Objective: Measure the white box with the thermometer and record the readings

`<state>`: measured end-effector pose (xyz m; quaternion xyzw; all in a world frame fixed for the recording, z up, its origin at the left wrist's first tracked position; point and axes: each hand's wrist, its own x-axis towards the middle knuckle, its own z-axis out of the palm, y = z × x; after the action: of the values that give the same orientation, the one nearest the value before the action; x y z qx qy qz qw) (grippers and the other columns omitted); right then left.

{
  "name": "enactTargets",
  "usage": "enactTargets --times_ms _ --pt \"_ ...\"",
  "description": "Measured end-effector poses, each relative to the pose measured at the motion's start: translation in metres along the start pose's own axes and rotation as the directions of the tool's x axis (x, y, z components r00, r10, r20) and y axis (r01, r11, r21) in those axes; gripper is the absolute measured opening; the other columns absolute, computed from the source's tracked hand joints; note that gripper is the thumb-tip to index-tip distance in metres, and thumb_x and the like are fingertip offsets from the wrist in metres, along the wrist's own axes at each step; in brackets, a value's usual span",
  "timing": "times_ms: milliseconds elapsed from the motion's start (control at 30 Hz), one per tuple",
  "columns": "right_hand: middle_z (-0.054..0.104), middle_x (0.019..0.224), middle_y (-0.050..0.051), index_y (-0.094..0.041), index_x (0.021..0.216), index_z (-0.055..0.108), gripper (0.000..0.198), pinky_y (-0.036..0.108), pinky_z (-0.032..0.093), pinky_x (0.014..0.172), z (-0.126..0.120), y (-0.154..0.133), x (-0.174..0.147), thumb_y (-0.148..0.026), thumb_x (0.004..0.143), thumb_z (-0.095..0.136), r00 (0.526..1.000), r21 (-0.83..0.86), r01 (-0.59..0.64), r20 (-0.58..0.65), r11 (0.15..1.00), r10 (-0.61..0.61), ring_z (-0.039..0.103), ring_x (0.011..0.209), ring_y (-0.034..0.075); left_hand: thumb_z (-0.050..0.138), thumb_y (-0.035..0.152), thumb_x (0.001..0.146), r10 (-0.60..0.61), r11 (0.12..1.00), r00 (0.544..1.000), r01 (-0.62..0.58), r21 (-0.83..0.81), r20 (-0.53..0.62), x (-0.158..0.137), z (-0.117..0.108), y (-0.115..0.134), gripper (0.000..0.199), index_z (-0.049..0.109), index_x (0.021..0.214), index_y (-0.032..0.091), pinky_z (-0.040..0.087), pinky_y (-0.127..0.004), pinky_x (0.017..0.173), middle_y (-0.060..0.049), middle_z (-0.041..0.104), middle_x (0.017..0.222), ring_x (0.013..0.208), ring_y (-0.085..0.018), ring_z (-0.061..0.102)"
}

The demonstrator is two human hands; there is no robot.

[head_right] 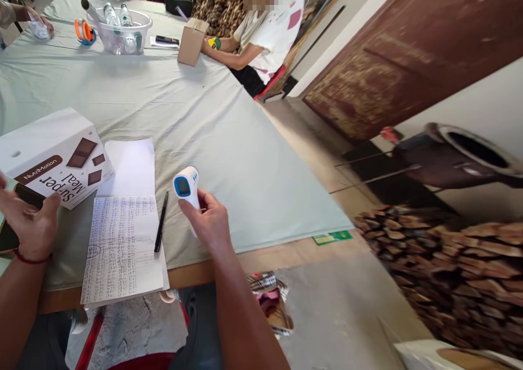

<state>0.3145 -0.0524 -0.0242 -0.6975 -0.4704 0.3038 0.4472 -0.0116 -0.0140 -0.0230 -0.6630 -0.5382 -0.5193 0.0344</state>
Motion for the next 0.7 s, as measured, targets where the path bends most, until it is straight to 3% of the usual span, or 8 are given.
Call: enactTargets --times_ms 33,67,133,233,300,433,533,700 --pt "0.070 0.092 0.006 -0.020 0.098 0.072 0.043 0.032 0.046 0.069 -0.004 0.003 0.004 -0.053 0.072 0.069 0.999 -0.178 0.003 -0.051 0.984 -0.012 0.060 0.080 0.022 0.065 0.044 0.088 0.137 0.988 0.983 -0.127 0.086 -0.123 -0.002 -0.001 0.005 0.084 0.016 0.154 0.030 0.019 -0.072 0.117 -0.009 0.027 0.153 0.143 -0.039 0.025" --pt "0.069 0.098 0.008 -0.021 0.103 0.072 0.040 0.034 0.046 0.072 -0.008 0.007 0.008 -0.050 0.075 0.068 0.995 -0.352 -0.012 -0.093 0.936 -0.022 0.062 0.084 0.024 0.072 0.042 0.081 0.266 0.961 0.934 -0.235 0.148 -0.241 -0.004 -0.001 0.011 0.089 0.024 0.154 0.028 0.021 -0.070 0.118 -0.009 0.032 0.150 0.141 -0.039 0.029" --pt "0.068 0.102 0.011 -0.022 0.108 0.072 0.036 0.034 0.045 0.073 -0.014 0.014 0.014 -0.045 0.081 0.065 0.992 -0.606 -0.058 -0.123 0.793 -0.022 0.063 0.088 0.026 0.078 0.031 0.075 0.466 0.884 0.838 -0.432 0.176 -0.283 -0.009 0.000 0.026 0.084 0.039 0.149 0.023 0.035 -0.063 0.114 -0.011 0.043 0.140 0.132 -0.035 0.040" --pt "0.067 0.099 0.013 -0.020 0.109 0.070 0.034 0.035 0.045 0.072 -0.017 0.021 0.017 -0.043 0.086 0.063 0.997 -0.758 -0.052 -0.079 0.650 -0.013 0.063 0.088 0.028 0.067 0.013 0.080 0.512 0.857 0.854 -0.515 0.003 0.096 -0.022 0.008 0.051 0.053 0.053 0.131 0.019 0.047 -0.053 0.106 -0.011 0.056 0.124 0.119 -0.029 0.055" --pt "0.066 0.103 0.017 -0.017 0.111 0.068 0.035 0.038 0.046 0.075 -0.015 0.022 0.015 -0.040 0.086 0.066 0.992 -0.792 0.000 -0.077 0.611 -0.100 0.063 0.093 0.031 0.059 0.010 0.087 0.508 0.857 0.807 -0.508 -0.087 0.301 -0.030 0.015 0.062 0.040 0.053 0.126 0.017 0.045 -0.055 0.108 -0.013 0.059 0.125 0.121 -0.030 0.056" --pt "0.068 0.104 0.016 -0.016 0.110 0.066 0.028 0.037 0.048 0.082 0.009 0.015 0.004 -0.033 0.089 0.063 0.949 -0.700 0.232 0.011 0.675 -0.315 0.063 0.096 0.028 0.053 0.020 0.096 0.472 0.870 0.706 -0.471 -0.148 0.528 -0.041 0.024 0.063 0.031 0.055 0.126 0.014 0.040 -0.056 0.112 -0.016 0.061 0.131 0.129 -0.032 0.051" --pt "0.070 0.083 0.008 -0.017 0.106 0.066 0.023 0.032 0.049 0.073 0.035 0.008 -0.006 -0.033 0.091 0.061 0.951 -0.568 0.310 0.177 0.762 -0.255 0.065 0.079 0.023 0.052 0.027 0.098 0.449 0.880 0.669 -0.447 -0.162 0.592 -0.044 0.025 0.056 0.031 0.059 0.125 0.014 0.036 -0.056 0.115 -0.016 0.060 0.136 0.135 -0.033 0.046" --pt "0.070 0.085 0.005 -0.018 0.120 0.066 0.039 0.030 0.049 0.074 0.044 0.003 -0.008 -0.019 0.083 0.054 0.934 -0.386 0.344 0.237 0.856 -0.269 0.064 0.077 0.020 0.049 0.032 0.100 0.428 0.887 0.611 -0.426 -0.180 0.666 -0.046 0.023 0.053 0.032 0.063 0.125 0.016 0.031 -0.059 0.118 -0.013 0.060 0.139 0.138 -0.033 0.044"
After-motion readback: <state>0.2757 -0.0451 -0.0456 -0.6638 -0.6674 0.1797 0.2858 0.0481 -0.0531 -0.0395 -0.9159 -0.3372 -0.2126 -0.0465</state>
